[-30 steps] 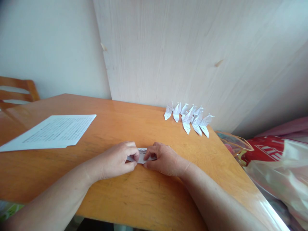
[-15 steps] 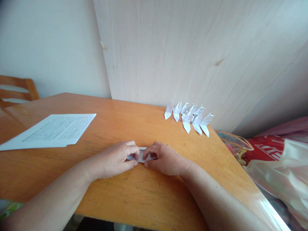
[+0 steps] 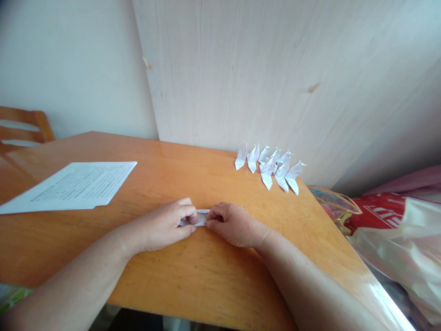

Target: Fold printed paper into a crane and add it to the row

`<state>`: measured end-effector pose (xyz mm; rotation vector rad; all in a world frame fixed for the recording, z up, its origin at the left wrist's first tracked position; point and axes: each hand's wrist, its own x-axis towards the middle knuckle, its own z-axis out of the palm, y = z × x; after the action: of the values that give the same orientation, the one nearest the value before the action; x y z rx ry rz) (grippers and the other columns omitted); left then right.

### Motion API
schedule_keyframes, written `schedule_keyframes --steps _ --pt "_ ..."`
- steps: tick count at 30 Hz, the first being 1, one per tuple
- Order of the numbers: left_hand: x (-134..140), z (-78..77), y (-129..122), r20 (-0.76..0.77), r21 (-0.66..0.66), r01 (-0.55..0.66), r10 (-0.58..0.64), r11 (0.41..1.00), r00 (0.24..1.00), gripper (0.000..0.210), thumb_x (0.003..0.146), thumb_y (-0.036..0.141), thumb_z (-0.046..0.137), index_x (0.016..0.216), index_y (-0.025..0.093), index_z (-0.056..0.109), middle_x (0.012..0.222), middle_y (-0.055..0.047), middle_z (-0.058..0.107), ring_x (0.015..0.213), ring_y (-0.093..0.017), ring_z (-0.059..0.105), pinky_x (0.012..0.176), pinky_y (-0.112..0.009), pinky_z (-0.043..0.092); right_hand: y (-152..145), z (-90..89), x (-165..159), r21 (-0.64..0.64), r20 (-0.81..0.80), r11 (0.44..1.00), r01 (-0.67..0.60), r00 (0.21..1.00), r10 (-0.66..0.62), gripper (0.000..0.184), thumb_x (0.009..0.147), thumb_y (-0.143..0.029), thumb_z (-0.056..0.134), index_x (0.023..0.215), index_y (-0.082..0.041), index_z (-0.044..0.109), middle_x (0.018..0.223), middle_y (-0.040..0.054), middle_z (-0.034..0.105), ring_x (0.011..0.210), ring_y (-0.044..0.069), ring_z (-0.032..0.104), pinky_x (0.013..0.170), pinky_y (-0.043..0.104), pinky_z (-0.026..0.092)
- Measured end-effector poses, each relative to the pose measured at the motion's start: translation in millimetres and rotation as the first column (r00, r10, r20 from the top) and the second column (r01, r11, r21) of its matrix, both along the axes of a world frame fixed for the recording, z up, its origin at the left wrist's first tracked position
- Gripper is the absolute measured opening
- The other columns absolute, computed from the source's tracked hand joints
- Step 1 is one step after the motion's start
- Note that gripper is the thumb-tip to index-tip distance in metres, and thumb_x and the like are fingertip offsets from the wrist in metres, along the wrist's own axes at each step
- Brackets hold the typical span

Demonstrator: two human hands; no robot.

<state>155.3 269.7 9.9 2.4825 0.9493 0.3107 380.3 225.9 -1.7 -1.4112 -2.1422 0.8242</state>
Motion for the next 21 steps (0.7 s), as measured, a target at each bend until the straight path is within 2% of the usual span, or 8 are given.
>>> schedule_keyframes --steps 7,14,21 --pt "-0.2 1.8 -0.7 0.022 -0.030 -0.001 0.002 1.000 1.000 0.024 0.094 0.035 0.049 0.078 0.020 0.061 0.089 -0.001 0.056 0.074 -0.013 0.053 0.067 -0.028 0.040 -0.5 3.8 -0.2 -0.021 0.056 0.999 0.047 0.997 -0.046 0.011 0.090 -0.022 0.054 0.081 -0.019 0.061 0.078 -0.0005 0.063 0.071 0.014 0.054 0.065 0.026 0.040" --pt "-0.9 5.7 -0.7 0.028 -0.074 -0.008 0.010 0.997 1.000 0.025 0.095 0.036 0.047 0.081 0.021 0.060 0.093 -0.001 0.057 0.082 -0.015 0.055 0.072 -0.027 0.042 2.0 -3.5 1.7 -0.038 0.025 0.992 0.119 0.993 -0.119 0.006 0.087 -0.023 0.058 0.088 -0.019 0.062 0.078 -0.0007 0.063 0.071 0.014 0.055 0.064 0.026 0.041" --pt "-0.9 4.5 0.1 0.041 -0.101 -0.030 0.034 0.994 0.999 0.025 0.096 0.035 0.045 0.081 0.021 0.059 0.095 -0.001 0.058 0.086 -0.015 0.055 0.075 -0.027 0.042 1.9 -1.4 1.9 -0.045 0.010 0.995 0.090 0.996 -0.089 0.007 0.087 -0.021 0.056 0.085 -0.019 0.063 0.078 -0.0011 0.063 0.071 0.014 0.054 0.064 0.025 0.041"
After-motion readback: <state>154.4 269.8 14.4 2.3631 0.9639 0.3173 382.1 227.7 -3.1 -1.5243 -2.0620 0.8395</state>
